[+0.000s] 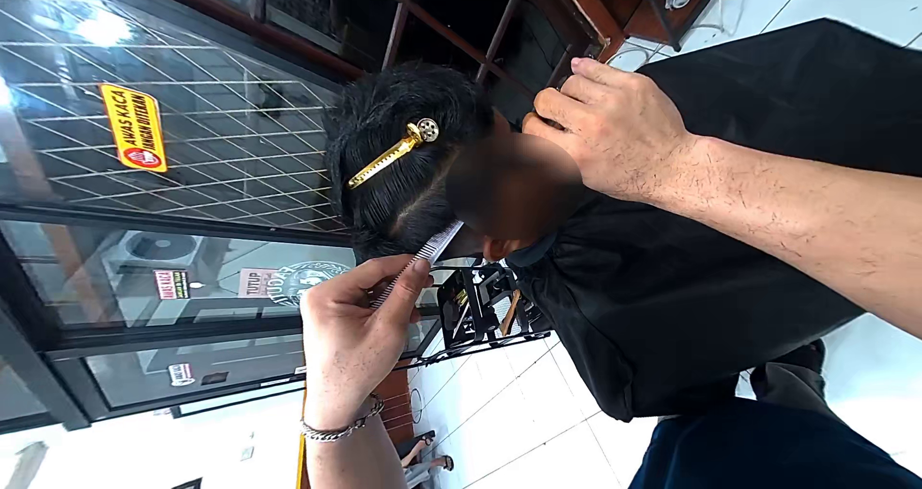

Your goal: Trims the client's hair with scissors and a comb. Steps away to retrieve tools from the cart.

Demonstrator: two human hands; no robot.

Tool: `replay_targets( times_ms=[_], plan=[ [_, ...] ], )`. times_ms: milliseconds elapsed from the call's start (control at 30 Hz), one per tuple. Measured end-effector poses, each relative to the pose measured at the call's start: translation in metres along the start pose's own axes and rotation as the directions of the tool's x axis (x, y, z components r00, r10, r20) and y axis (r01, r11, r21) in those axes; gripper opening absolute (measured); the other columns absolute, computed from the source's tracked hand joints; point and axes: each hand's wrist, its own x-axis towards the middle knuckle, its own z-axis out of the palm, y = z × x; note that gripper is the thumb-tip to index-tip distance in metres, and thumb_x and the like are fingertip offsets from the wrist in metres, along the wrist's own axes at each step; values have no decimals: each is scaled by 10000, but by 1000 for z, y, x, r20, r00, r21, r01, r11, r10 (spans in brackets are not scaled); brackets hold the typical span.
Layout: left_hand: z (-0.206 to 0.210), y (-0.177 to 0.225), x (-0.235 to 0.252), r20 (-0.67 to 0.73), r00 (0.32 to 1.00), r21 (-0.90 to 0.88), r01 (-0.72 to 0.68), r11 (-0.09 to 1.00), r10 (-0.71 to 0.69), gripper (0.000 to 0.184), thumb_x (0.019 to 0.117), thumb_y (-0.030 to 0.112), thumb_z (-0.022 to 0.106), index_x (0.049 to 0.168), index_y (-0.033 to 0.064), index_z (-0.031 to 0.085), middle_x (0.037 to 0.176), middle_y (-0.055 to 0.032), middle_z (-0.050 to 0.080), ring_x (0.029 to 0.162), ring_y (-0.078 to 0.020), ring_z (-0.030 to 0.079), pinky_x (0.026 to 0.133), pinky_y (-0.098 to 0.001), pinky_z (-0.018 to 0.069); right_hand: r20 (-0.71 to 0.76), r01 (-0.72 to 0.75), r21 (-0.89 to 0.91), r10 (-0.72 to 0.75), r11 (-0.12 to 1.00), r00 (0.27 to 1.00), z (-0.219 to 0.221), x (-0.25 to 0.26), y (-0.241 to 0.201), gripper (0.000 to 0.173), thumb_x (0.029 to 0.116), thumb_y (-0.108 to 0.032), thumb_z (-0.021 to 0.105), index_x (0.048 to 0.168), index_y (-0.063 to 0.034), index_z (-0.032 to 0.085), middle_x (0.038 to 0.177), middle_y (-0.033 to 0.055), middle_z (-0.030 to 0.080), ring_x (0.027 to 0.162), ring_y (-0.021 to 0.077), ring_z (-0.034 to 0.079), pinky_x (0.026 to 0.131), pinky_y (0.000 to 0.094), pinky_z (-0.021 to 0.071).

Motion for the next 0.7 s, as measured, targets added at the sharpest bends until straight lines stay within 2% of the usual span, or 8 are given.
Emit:
replay_targets(
  times_ms=[67,133,267,400,467,533,567,700],
  plan=[
    [0,1,0,-6,1000,-4,3,1000,-3,170,993,179,640,969,47,744,782,73,725,556,54,603,493,-107,507,-19,15,27,-15,1000,1000,-1,-2,1,202,1010,68,447,1057,30,640,904,194,637,748,365,663,722,482,549],
    [0,1,0,-15,1000,-4,3,1000,-3,168,992,182,642,973,52,746,783,74,726,554,54,601,492,-104,502,-38,38,46,-36,998,999,-2,-5,2,202,1008,70,446,1054,32,639,892,198,638,731,365,663,698,475,549],
    [-1,0,-1,-26,1000,-5,-6,1000,6,173,994,195,645,975,58,749,783,75,726,548,51,594,489,-106,495,22,21,48,-22,999,1000,-6,-4,3,186,1012,7,456,1093,11,623,1004,217,648,898,413,678,977,578,501],
    [-3,0,-1,-35,999,-13,-11,1000,10,171,994,191,648,983,55,752,793,68,734,548,49,597,485,-111,497,63,-4,44,2,999,998,-11,6,1,180,978,-24,502,1114,-4,618,1053,213,637,961,424,666,1061,611,436],
    [-3,0,-1,-44,999,-31,-20,999,18,166,992,185,649,987,54,749,794,68,733,544,46,594,481,-114,494,62,-4,24,3,1000,998,-13,9,-2,169,1007,12,458,1082,8,610,1001,206,627,901,406,665,994,585,480],
    [-3,1,-1,-51,998,-42,-27,999,25,161,989,181,650,987,53,748,790,68,732,543,43,595,481,-114,496,36,5,25,-5,1000,999,-15,9,-1,189,1015,51,440,1056,24,623,933,197,629,794,376,662,770,502,537],
    [-3,1,-1,-48,999,-45,-26,999,24,159,990,179,652,987,52,747,789,69,730,545,43,596,483,-113,497,26,7,44,-8,999,1000,-16,8,0,197,1017,56,437,1057,26,627,922,196,631,769,367,658,708,473,534],
    [-6,0,-7,107,994,-73,-21,997,29,259,1050,208,525,966,90,740,759,110,687,552,67,543,490,-104,447,-27,-12,144,16,990,1000,-26,-2,2,208,1028,4,445,1100,10,640,991,201,659,881,374,684,780,466,561]
  ],
)
